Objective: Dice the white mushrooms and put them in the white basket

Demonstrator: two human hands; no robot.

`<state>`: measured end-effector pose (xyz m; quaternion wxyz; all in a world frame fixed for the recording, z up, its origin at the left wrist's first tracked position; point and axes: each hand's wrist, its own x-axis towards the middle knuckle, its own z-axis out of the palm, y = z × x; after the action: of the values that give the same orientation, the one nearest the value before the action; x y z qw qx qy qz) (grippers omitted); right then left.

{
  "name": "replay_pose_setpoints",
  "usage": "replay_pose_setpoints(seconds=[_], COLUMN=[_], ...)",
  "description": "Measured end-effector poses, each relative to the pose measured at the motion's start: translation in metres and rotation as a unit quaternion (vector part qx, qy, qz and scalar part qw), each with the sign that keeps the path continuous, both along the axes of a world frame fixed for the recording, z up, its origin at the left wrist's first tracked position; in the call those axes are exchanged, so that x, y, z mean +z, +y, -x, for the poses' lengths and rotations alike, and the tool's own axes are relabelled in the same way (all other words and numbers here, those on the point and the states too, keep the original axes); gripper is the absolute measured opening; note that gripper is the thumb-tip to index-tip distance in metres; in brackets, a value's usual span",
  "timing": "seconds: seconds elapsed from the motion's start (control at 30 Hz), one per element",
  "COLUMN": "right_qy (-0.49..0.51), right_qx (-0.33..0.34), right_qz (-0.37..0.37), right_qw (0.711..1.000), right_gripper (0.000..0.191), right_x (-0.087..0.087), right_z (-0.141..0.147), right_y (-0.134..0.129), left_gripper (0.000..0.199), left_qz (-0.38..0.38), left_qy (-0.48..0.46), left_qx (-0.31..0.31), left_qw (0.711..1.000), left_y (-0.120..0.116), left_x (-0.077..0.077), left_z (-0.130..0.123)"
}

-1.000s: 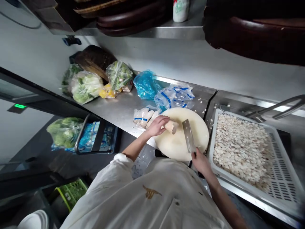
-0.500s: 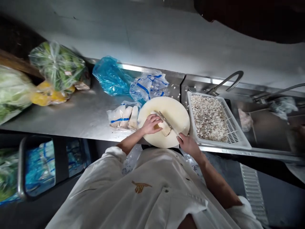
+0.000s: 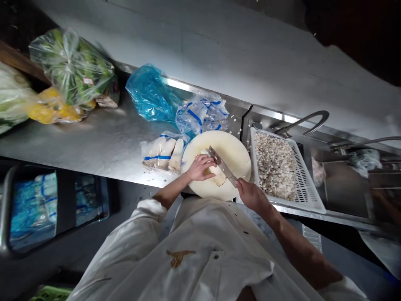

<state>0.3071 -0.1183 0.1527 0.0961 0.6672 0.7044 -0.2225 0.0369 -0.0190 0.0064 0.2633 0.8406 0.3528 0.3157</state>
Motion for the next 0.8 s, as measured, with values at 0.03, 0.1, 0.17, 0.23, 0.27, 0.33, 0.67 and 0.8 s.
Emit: replay_pose_setpoints(seconds=[0.03,0.1,0.17,0.23,0.27,0.33,0.67,0.8], right_qy=[-0.011,-0.041,-0.052,-0.046,-0.042,-0.036,-0.022,-0.038], right_qx=[-0.005,-0.025,-0.026,-0.009,0.001,0.016,0.011,-0.016], right_qz=[0.017,0.062,0.09,0.085,0.075,0.05,0.027,0.069], right_qw=[1.0,0.997,0.994,0.995,0.996,0.998,0.999,0.997], right_gripper=[0.048,0.046,0.046,0.046,0.047,0.047,0.043,0.043], right_x=[-0.008,-0.022,-0.03,-0.028,-0.024,-0.011,0.026,-0.005], right_z=[0.008,0.026,0.04,0.044,0.043,0.036,0.017,0.037], right_y=[0.005,0.015,0.024,0.03,0.031,0.03,-0.003,0.012], left_gripper=[0.05,0.05,0.051,0.052,0.052,0.051,0.05,0.051], left_qz=[0.007,0.022,0.033,0.037,0.037,0.034,0.041,0.039], left_qy=[0.002,0.01,0.019,0.022,0.023,0.024,0.014,0.01], left_qx=[0.002,0.007,0.007,0.005,0.004,0.002,-0.001,-0.002], left_qw=[1.0,1.0,0.999,0.999,0.999,0.999,0.999,0.999], left_y=[0.0,0.001,0.002,0.001,0.001,0.0,-0.001,0.001], left_x=[0.0,-0.001,-0.001,-0.001,0.0,0.0,-0.001,-0.007], left_z=[0.0,0.001,0.002,0.003,0.003,0.003,0.003,0.003])
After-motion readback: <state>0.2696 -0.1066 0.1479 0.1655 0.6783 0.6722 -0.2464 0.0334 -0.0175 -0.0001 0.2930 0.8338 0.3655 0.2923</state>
